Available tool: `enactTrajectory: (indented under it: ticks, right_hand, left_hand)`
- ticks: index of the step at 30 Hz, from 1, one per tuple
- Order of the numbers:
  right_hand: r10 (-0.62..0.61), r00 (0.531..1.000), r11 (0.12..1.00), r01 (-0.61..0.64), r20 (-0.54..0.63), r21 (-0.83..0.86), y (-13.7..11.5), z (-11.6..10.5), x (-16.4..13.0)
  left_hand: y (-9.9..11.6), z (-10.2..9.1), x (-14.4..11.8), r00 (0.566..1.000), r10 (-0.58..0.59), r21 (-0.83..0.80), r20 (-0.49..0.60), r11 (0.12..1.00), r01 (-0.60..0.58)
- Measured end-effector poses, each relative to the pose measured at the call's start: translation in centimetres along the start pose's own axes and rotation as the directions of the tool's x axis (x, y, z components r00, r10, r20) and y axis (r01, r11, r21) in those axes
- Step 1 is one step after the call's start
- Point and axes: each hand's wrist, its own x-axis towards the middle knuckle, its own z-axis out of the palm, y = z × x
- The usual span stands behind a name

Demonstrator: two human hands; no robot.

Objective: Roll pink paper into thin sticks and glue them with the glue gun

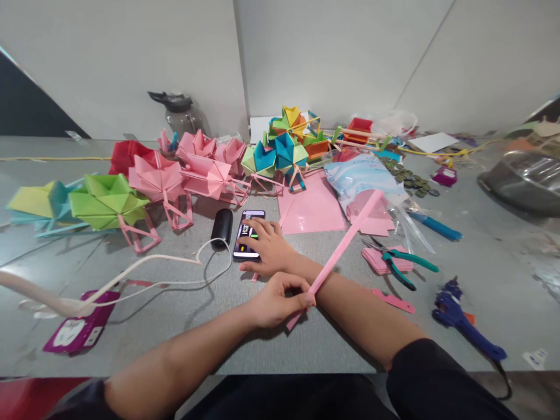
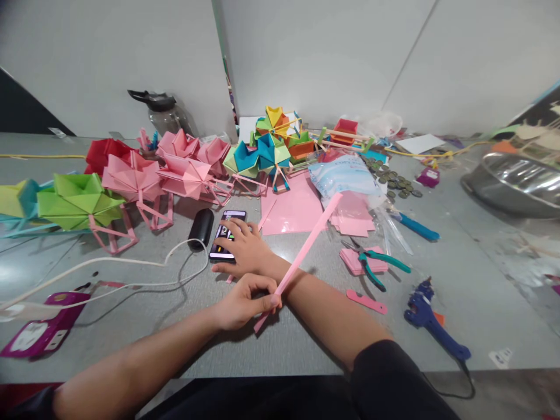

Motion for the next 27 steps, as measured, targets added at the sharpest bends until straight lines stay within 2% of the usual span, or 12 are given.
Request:
enactTrajectory:
  ticks: [18,27]
  right_hand:
    - [-0.023,1.0,1.0,0.023,0.008,-0.006,0.11,0.29,0.03]
    - [-0.033,0.999,0.999,0.033,0.003,-0.039,0.12,0.24,-0.02]
  left_hand:
    - [-0.28,-0.21,0.15,1.0,0.025,0.009,0.006,1.0,-0.025]
    - [0.05,-0.13,0.1,1.0,-0.009,-0.012,-0.006,1.0,0.009]
